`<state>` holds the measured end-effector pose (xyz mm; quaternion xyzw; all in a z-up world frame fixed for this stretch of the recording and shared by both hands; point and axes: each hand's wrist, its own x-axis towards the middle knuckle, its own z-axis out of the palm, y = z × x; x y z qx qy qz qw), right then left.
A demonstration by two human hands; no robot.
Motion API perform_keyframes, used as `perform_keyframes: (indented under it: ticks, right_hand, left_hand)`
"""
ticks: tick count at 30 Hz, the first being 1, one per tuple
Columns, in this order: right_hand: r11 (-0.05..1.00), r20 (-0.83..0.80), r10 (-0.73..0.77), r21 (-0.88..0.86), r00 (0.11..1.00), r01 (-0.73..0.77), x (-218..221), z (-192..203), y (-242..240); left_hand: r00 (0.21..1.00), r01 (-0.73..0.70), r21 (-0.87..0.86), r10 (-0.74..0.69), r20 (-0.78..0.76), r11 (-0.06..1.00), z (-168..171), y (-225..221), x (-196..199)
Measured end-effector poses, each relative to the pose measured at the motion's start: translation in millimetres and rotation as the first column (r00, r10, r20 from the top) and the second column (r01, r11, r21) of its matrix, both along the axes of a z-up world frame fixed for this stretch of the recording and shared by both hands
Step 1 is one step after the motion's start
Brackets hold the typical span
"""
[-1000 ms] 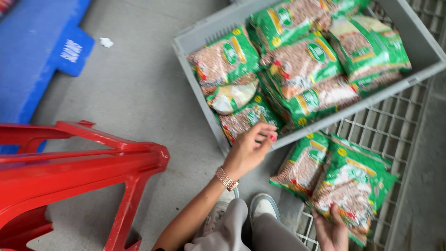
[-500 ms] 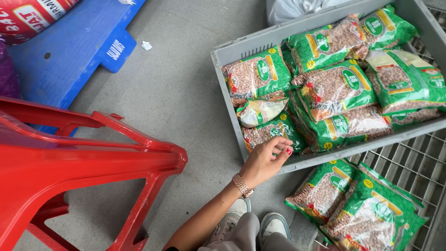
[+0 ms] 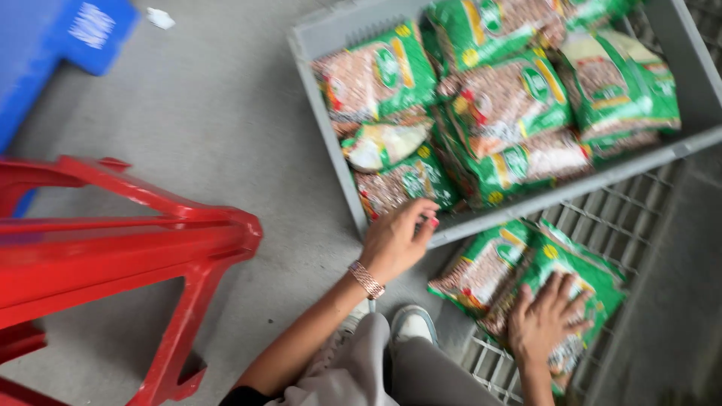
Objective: The person organizes bags of beans in a plastic crate, handling the bags one by one and arranging them inside the crate.
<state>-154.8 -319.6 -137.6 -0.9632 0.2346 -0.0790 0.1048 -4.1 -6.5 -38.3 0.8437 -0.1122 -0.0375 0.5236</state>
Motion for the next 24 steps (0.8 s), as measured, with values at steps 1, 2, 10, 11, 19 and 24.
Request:
perform_keyframes:
  ticks: [1, 2, 10, 11, 19, 24]
  right_hand:
    - [1.000, -0.002, 0.021, 0.015, 1.000, -0.021, 2, 9, 7]
    - [1.000, -0.012, 0.000, 0.010, 1.000, 0.000, 4, 11, 11]
    - [0.999, -0.018, 0.034, -0.002, 0.999, -0.034, 3, 21, 25]
    - [1.000, -0.022, 0.030, -0.003, 0.999, -0.030, 5, 19, 28]
    - [0.987, 0.267, 0.156, -0.013, 0.951, -0.158, 34, 35, 43]
    - [0.897, 0.435, 0.426, -0.089, 0.794, -0.433, 121, 127, 68]
  left_hand:
    - [0.996, -0.023, 0.042, 0.020, 0.090, 0.999, 0, 0, -1]
    - [0.997, -0.002, 0.036, -0.001, 0.080, 0.999, 2, -1, -1]
    - [0.998, 0.058, 0.291, -0.063, 0.009, 0.955, 16, -5, 2]
    - [0.998, 0.063, 0.289, -0.068, 0.005, 0.955, 13, -7, 3]
    - [0.999, 0.048, 0.478, -0.052, -0.005, 0.877, 13, -10, 2]
    - [0.999, 0.041, 0.460, -0.049, 0.006, 0.887, 11, -9, 2]
